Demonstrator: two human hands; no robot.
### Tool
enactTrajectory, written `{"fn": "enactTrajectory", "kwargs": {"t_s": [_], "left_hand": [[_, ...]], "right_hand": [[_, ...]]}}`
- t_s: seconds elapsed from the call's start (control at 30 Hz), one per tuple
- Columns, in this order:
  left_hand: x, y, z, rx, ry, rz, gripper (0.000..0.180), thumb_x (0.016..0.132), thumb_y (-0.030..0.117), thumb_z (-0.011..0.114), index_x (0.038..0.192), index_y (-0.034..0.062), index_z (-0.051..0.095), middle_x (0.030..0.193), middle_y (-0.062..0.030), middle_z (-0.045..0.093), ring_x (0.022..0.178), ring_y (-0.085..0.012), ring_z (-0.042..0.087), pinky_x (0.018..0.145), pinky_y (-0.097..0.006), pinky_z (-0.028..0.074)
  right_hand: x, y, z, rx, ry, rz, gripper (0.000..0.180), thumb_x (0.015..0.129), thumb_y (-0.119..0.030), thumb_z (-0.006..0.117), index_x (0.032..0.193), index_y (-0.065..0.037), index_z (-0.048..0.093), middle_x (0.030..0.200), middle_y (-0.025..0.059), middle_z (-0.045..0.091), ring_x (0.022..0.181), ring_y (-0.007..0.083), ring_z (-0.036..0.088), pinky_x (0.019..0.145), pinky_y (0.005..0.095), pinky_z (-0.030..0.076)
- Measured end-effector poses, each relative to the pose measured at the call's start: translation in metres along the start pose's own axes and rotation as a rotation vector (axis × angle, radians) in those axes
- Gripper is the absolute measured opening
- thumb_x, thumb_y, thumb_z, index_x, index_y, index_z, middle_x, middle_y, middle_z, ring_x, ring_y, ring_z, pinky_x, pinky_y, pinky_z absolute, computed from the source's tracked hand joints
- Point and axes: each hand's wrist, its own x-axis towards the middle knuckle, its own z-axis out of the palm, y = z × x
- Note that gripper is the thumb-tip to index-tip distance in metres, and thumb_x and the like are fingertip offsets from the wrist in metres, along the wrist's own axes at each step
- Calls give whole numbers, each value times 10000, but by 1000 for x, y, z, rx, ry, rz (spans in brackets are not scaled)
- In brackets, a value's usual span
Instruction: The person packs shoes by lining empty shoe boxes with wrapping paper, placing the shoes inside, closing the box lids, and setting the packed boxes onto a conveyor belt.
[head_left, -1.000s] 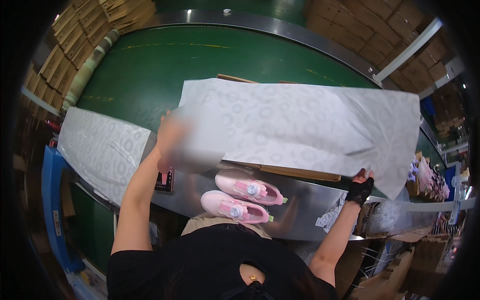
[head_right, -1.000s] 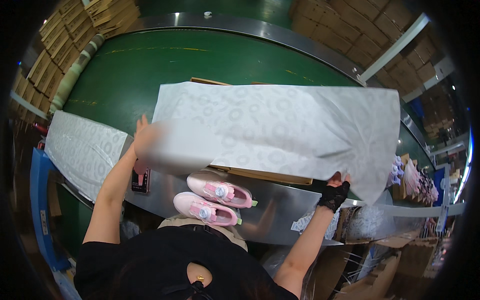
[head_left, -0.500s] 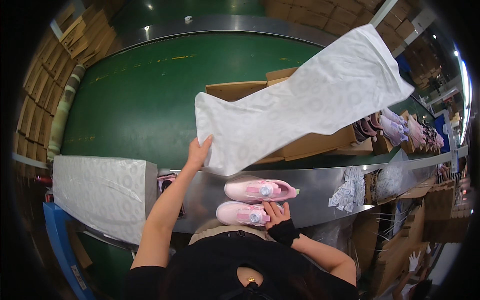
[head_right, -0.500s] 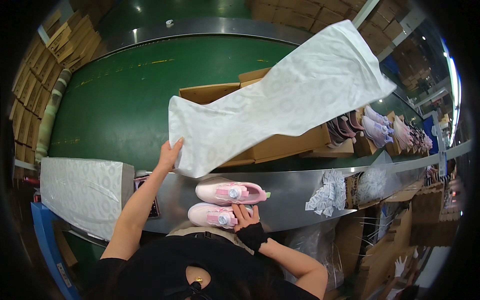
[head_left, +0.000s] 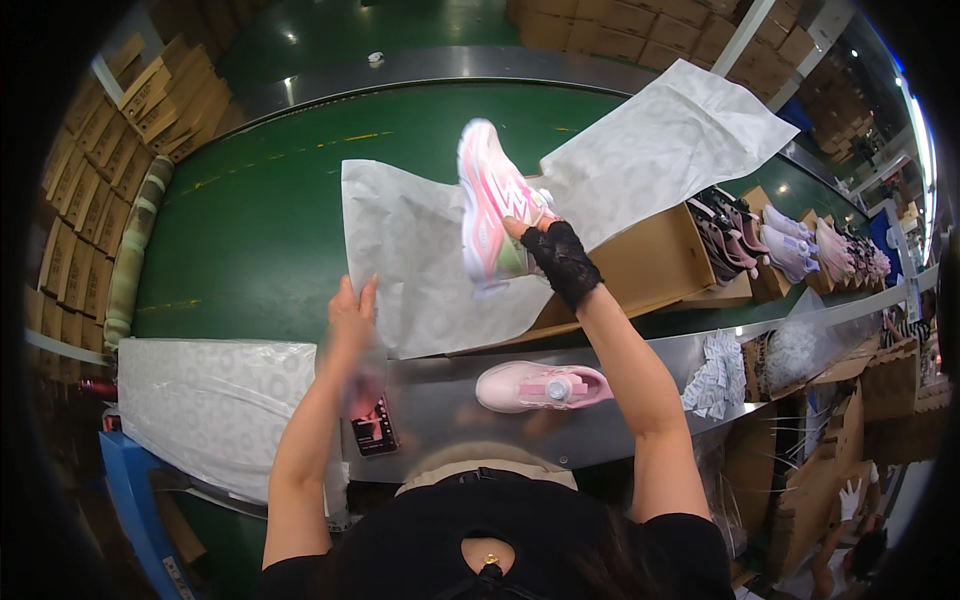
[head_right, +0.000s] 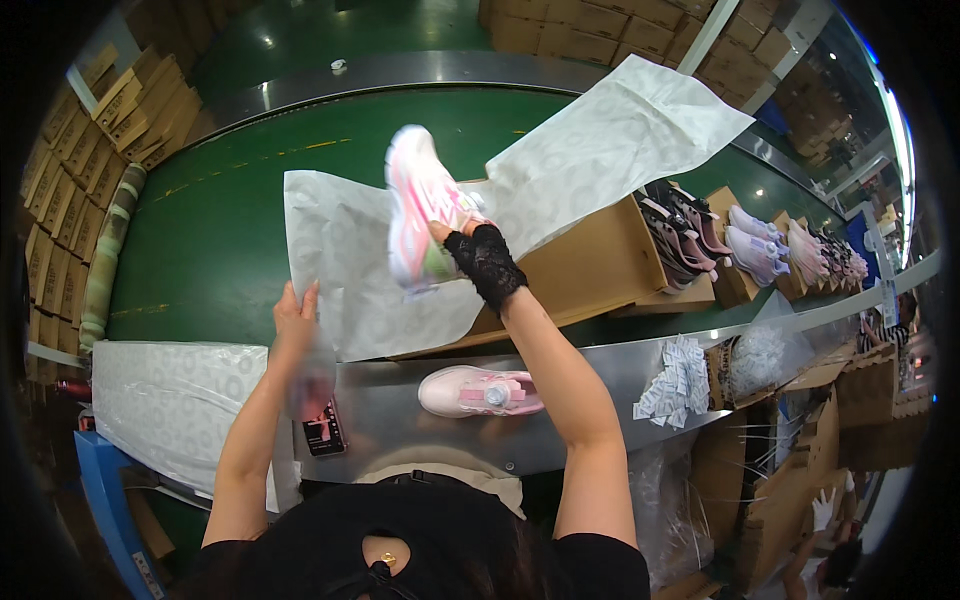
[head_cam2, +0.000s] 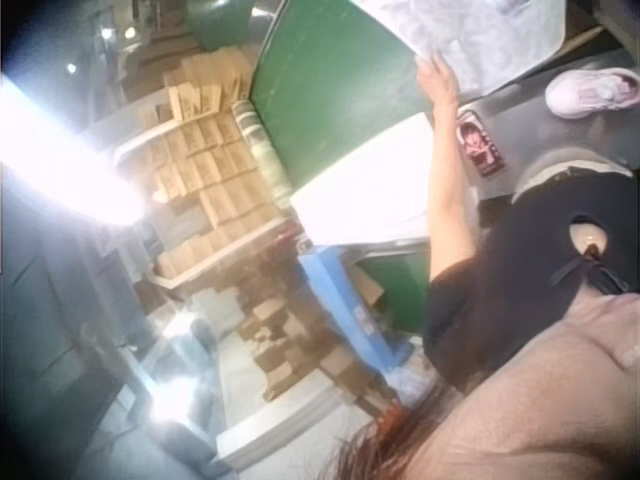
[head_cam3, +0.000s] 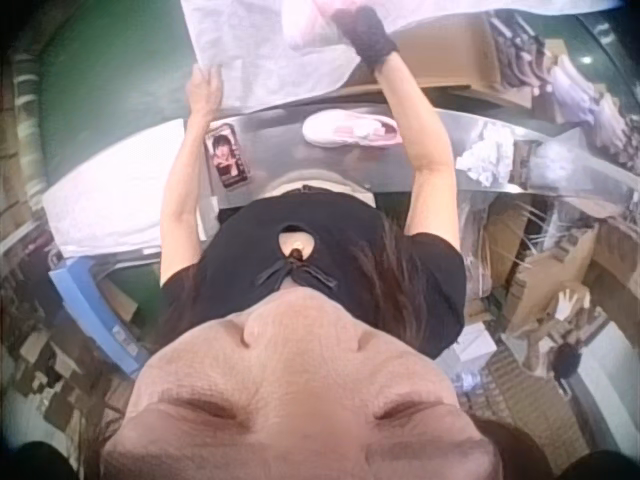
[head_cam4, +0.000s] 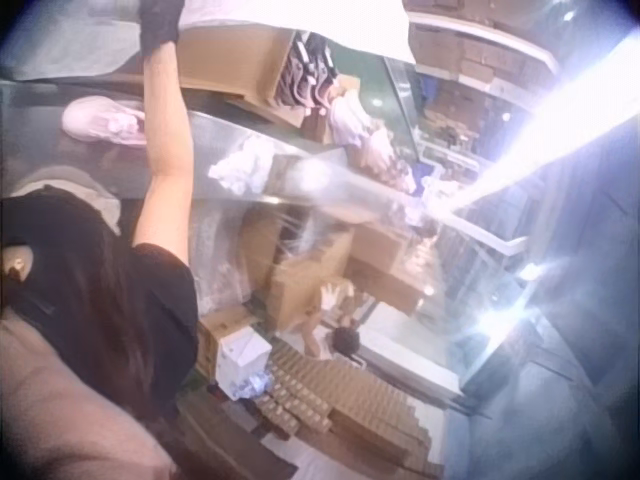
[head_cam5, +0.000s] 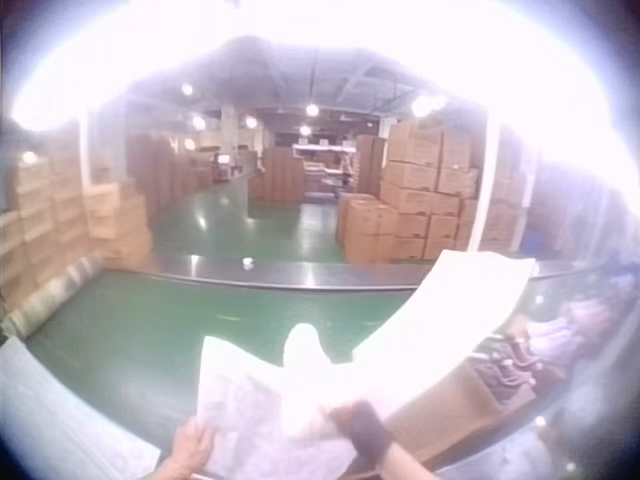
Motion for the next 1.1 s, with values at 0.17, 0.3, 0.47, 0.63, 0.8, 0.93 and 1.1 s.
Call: {"fn": "enactTrajectory", "kwargs": {"t_s": [0.17,0.3,0.47,0.63,0.8,0.93,1.1], "left_hand": [[26,-12,-20,-88,9,-65,274,835,250,544,849,-21,511,624,-93,557,543,-132,517,475,-300,406],[30,39,-7,-717,-312,-223,327,830,259,567,1009,-9,506,861,-51,586,726,-110,552,614,-243,440],[8,67,56,-749,-674,-256,469,853,295,533,1196,4,402,1065,-81,532,929,-141,514,811,-265,403],[9,49,63,-659,-705,-224,374,812,178,560,1150,34,490,1126,-112,529,1070,-182,474,871,-353,381],[-16,47,115,288,-505,740,655,713,471,598,1254,152,414,1346,-170,278,1261,-324,236,981,-562,148],[-3,29,124,783,-679,653,791,631,566,614,1273,160,391,1364,-168,249,1271,-340,195,961,-611,119],[1,20,119,806,-599,568,826,601,528,664,1251,91,402,1329,-204,289,1260,-345,211,961,-606,130]], "right_hand": [[6,116,-27,-723,-22,105,314,708,-304,675,795,-9,609,649,-4,567,607,108,507,581,279,419],[-9,157,3,-315,-113,290,365,720,-360,636,817,-9,609,701,59,590,635,160,535,624,305,432],[-17,142,41,-621,-327,113,329,758,-321,545,925,-42,592,905,133,588,835,241,545,782,380,411],[-38,81,1,-1526,53,-392,368,672,-218,580,999,-52,547,1203,225,421,1112,345,405,894,445,328],[-52,77,-130,-1130,394,-177,639,754,-151,589,1299,-24,281,1289,249,322,1188,385,326,939,401,333],[-99,29,-120,-1051,428,-327,358,729,-106,609,1060,-20,503,1014,167,529,858,278,542,712,319,445],[-197,42,-86,-1284,-43,-239,197,678,-148,649,830,-47,575,862,82,566,852,259,517,787,404,370]]}}
